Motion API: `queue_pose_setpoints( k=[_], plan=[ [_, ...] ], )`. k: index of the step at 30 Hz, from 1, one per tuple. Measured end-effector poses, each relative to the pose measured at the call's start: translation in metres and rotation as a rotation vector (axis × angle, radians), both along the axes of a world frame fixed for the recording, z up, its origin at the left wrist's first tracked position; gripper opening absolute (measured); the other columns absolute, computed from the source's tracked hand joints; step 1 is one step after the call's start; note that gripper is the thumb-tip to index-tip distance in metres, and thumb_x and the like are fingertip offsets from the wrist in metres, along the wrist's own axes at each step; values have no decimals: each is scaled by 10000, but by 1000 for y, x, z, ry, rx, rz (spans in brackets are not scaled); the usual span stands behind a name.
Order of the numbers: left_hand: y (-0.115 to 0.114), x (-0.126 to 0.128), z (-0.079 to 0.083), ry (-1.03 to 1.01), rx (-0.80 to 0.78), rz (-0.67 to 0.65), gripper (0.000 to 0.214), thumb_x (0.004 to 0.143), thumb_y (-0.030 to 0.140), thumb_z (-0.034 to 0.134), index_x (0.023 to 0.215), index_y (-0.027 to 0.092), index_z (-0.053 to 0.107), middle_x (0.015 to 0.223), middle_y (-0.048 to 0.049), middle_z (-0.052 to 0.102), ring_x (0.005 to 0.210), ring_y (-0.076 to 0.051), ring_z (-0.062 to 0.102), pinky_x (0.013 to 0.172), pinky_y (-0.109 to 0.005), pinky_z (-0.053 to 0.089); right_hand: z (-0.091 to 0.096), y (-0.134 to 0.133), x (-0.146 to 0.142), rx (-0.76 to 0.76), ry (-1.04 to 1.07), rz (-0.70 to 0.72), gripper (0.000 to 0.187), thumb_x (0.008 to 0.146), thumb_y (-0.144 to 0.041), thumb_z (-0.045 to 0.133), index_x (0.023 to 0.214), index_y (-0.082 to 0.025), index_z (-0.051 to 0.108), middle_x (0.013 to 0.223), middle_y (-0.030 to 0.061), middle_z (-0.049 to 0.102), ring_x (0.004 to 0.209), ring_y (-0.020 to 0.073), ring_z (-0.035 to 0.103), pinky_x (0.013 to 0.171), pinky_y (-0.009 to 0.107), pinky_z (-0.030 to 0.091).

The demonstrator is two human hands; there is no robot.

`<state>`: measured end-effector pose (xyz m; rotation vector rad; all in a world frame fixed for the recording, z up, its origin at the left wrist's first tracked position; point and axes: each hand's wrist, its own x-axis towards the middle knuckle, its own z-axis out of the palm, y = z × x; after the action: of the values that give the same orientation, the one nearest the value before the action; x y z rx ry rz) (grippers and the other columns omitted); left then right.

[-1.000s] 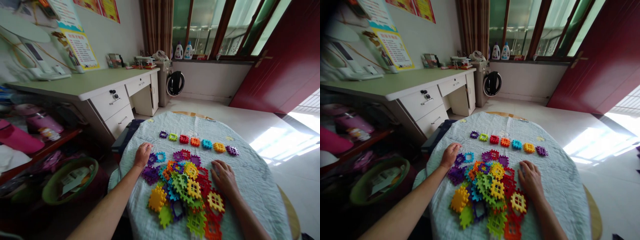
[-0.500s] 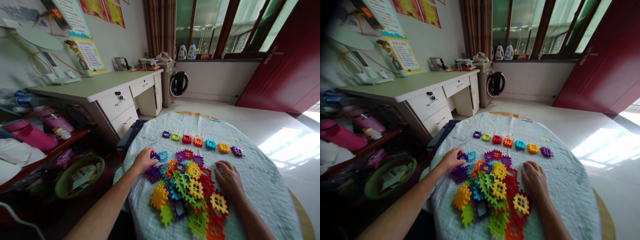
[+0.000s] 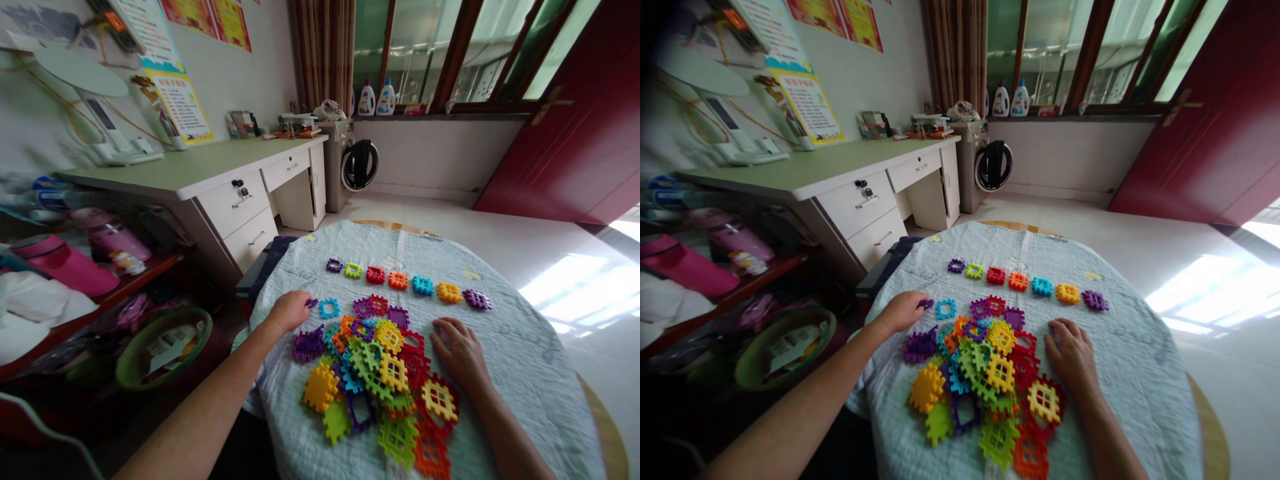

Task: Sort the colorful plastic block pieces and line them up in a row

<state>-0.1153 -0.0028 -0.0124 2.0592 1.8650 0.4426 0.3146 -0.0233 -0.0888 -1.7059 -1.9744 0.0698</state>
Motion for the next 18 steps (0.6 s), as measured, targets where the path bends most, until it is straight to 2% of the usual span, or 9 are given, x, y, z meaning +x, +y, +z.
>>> queue_pose_setpoints(
  k=[4,8,10,13,18],
  plan=[
    [15,-4,11,-153,-35,-41,257,773,213,547,994,191,677,985,-61,737,922,-224,680,842,-303,500,1,-1,-1,0,13,-5,343,884,-453,485,1067,-238,679,1174,84,656,1062,270,583,946,431,448],
    [31,-2,12,-246,-63,-13,291,780,246,557,1050,171,636,908,-39,717,792,-195,677,758,-288,516,2,-1,-1,6,12,-7,335,878,-443,491,1065,-240,682,1173,86,655,1070,271,583,949,432,449],
    [38,1,9,-234,-69,-8,288,787,242,553,1056,173,629,898,-36,711,784,-191,672,760,-289,515,2,-1,-1,2,11,-2,335,879,-440,493,1069,-237,680,1177,87,654,1075,271,581,952,431,450],
    [45,7,0,-172,-43,-18,303,780,228,572,1074,177,626,984,-60,704,921,-215,668,857,-306,502,2,-1,-1,-11,11,1,336,888,-440,491,1073,-228,675,1177,90,655,1077,272,578,960,434,446],
    [48,3,-18,64,79,60,539,683,237,705,1204,177,580,1267,-143,581,1167,-303,562,1013,-406,436,2,-1,-1,-9,16,-1,330,882,-438,497,1072,-238,679,1176,86,654,1079,271,577,961,437,444]
  ],
)
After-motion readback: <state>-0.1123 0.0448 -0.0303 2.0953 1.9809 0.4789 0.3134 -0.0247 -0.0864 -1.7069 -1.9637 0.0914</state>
